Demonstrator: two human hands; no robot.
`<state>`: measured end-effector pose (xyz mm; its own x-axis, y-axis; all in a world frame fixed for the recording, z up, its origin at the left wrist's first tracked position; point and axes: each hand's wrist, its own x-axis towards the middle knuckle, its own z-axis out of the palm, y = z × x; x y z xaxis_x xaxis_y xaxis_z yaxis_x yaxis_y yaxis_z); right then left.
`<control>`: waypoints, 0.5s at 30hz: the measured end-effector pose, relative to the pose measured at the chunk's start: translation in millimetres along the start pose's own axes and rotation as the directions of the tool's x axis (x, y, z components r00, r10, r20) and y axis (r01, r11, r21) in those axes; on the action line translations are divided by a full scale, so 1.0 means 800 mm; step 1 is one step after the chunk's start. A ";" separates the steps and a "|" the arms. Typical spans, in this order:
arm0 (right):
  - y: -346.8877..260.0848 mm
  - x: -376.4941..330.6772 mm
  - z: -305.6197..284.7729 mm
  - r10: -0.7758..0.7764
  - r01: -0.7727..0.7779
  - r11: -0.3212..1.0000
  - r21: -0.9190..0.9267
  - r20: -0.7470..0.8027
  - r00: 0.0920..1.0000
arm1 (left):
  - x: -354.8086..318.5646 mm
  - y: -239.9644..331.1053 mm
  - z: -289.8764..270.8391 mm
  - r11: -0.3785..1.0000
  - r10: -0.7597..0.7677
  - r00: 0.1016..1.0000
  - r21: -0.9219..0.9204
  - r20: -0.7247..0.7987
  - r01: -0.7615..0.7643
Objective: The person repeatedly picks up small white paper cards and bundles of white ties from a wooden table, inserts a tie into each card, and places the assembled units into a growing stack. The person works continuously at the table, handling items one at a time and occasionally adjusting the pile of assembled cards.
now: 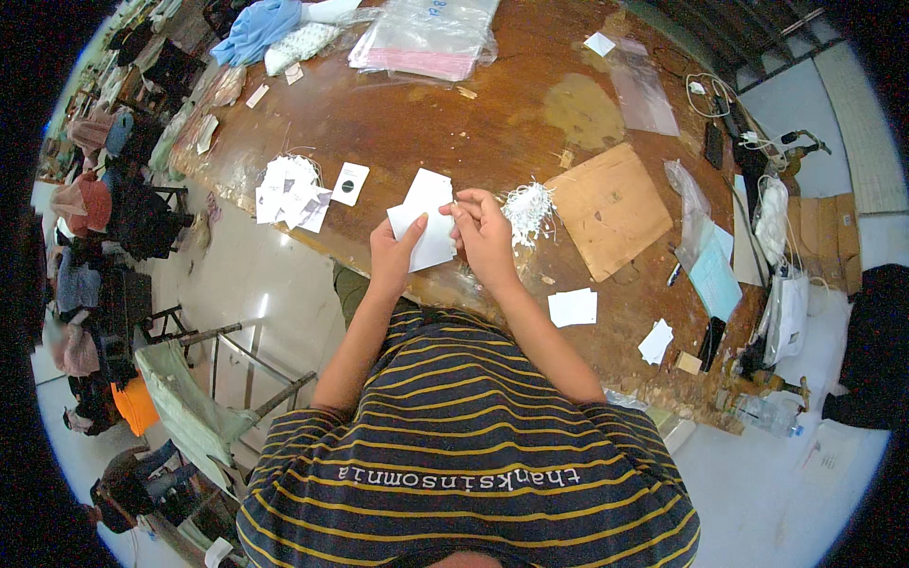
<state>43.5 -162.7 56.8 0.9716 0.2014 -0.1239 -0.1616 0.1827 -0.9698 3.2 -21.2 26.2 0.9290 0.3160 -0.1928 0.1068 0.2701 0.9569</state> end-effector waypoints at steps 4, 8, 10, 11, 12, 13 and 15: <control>-0.001 0.004 0.005 -0.175 0.173 0.938 -0.301 0.020 0.984 | -0.001 0.002 0.000 0.999 0.021 1.000 0.041 0.002 -0.021; -0.003 0.006 0.006 -0.300 0.305 0.840 -0.448 0.083 0.950 | -0.003 0.002 -0.002 0.994 0.024 1.000 0.105 0.017 -0.026; -0.003 0.007 0.010 -0.331 0.333 0.786 -0.521 0.101 0.938 | -0.003 0.003 -0.003 0.990 0.074 0.997 0.120 0.025 -0.076; -0.002 0.009 0.012 -0.365 0.364 0.754 -0.547 0.112 0.924 | -0.003 0.004 -0.003 0.986 0.103 0.994 0.127 0.025 -0.106; -0.001 0.011 0.015 -0.378 0.381 0.737 -0.558 0.128 0.917 | -0.003 0.005 -0.003 0.959 0.178 0.984 0.218 0.025 -0.179; 0.000 0.013 0.017 -0.399 0.400 0.719 -0.568 0.133 0.907 | -0.003 0.007 -0.003 0.918 0.258 0.966 0.304 0.025 -0.253; 0.002 0.016 0.020 -0.363 0.367 0.747 -0.555 0.122 0.924 | -0.002 0.009 -0.005 0.776 0.439 0.897 0.478 0.061 -0.412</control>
<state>52.6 -144.4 56.8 0.9350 0.2370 0.2637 0.3319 -0.3235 -0.8861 0.9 -16.4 32.3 0.9012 0.3466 0.2601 -0.1304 -0.3555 0.9255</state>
